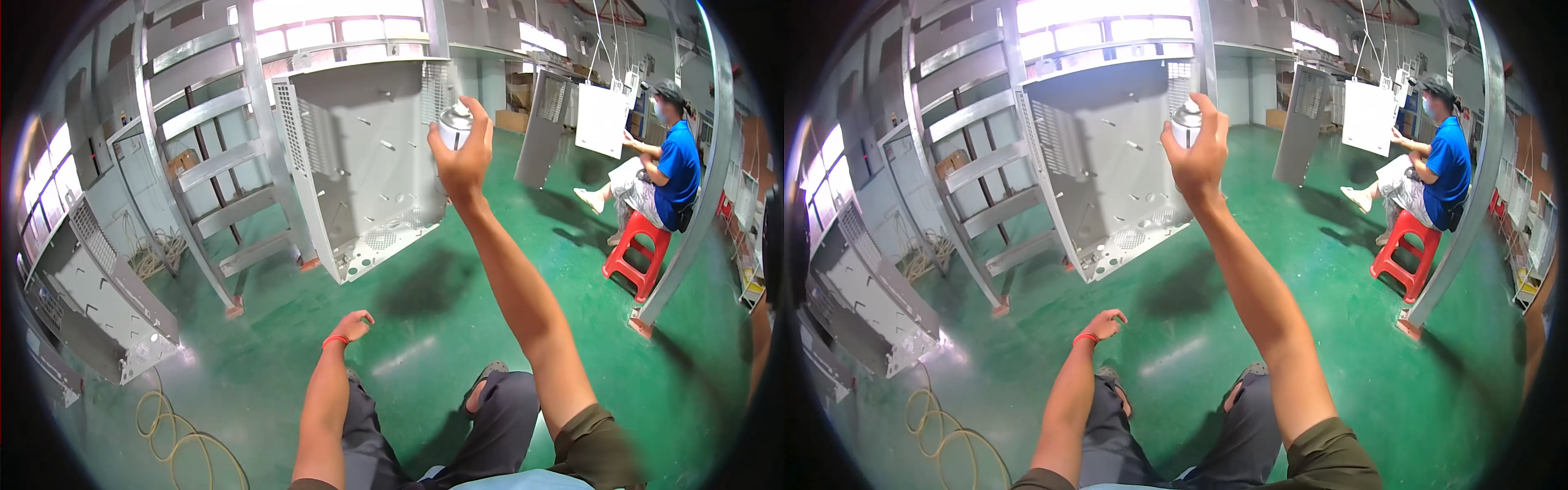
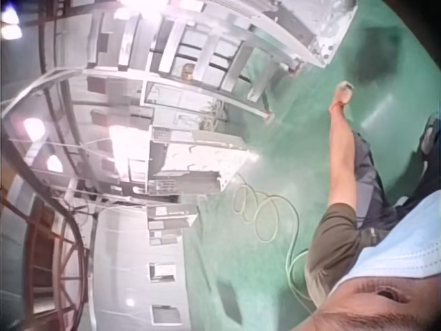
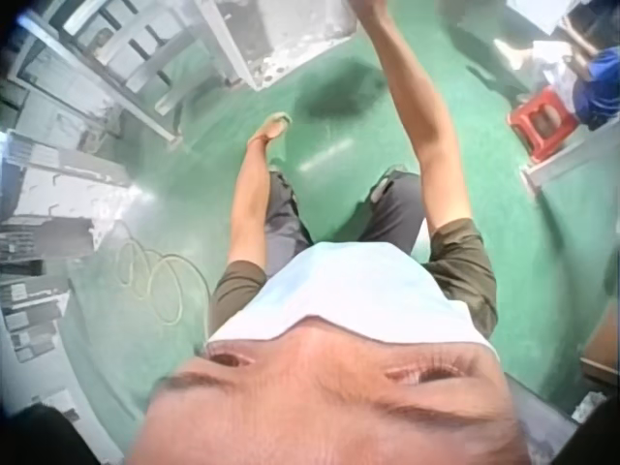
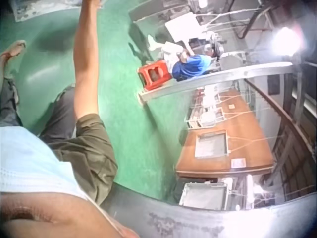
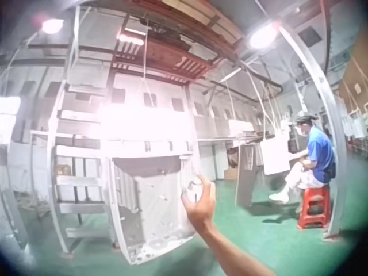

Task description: Spray painting the interior and exterior of metal equipment enclosures.

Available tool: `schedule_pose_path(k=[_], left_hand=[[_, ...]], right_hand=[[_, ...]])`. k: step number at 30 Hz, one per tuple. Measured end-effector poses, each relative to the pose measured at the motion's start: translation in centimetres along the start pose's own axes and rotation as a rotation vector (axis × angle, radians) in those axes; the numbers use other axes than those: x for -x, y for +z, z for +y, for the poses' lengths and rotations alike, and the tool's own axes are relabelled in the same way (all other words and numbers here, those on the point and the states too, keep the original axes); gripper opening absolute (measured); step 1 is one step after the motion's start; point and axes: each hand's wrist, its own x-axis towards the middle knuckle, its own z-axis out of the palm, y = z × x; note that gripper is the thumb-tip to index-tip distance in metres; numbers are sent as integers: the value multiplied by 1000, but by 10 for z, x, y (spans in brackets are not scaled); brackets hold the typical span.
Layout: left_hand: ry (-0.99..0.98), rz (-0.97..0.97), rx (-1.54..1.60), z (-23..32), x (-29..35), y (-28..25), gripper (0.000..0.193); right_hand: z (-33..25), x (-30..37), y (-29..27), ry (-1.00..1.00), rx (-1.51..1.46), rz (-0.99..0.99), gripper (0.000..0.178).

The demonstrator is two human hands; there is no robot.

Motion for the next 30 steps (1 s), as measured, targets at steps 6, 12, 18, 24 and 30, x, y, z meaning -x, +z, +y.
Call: schedule_pose_path(k=[6,12,18,24,30], left_hand=[[-6,24,-29,22,-9,15,35],[-27,58,-66,34,-18,25,32],[-80,-19,-62,63,-42,47,28],[6,-6,-56,66,-57,49,30],[-21,56,-12,58,-66,48,36]], right_hand=[[12,3,-1,-151,10,-120,61],[24,0,-8,-54,-9,41,61],[32,14,-19,54,-129,-104,65],[-15,24,-1,307,-668,-335,72],[-66,16,14,488,-1167,-439,73]])
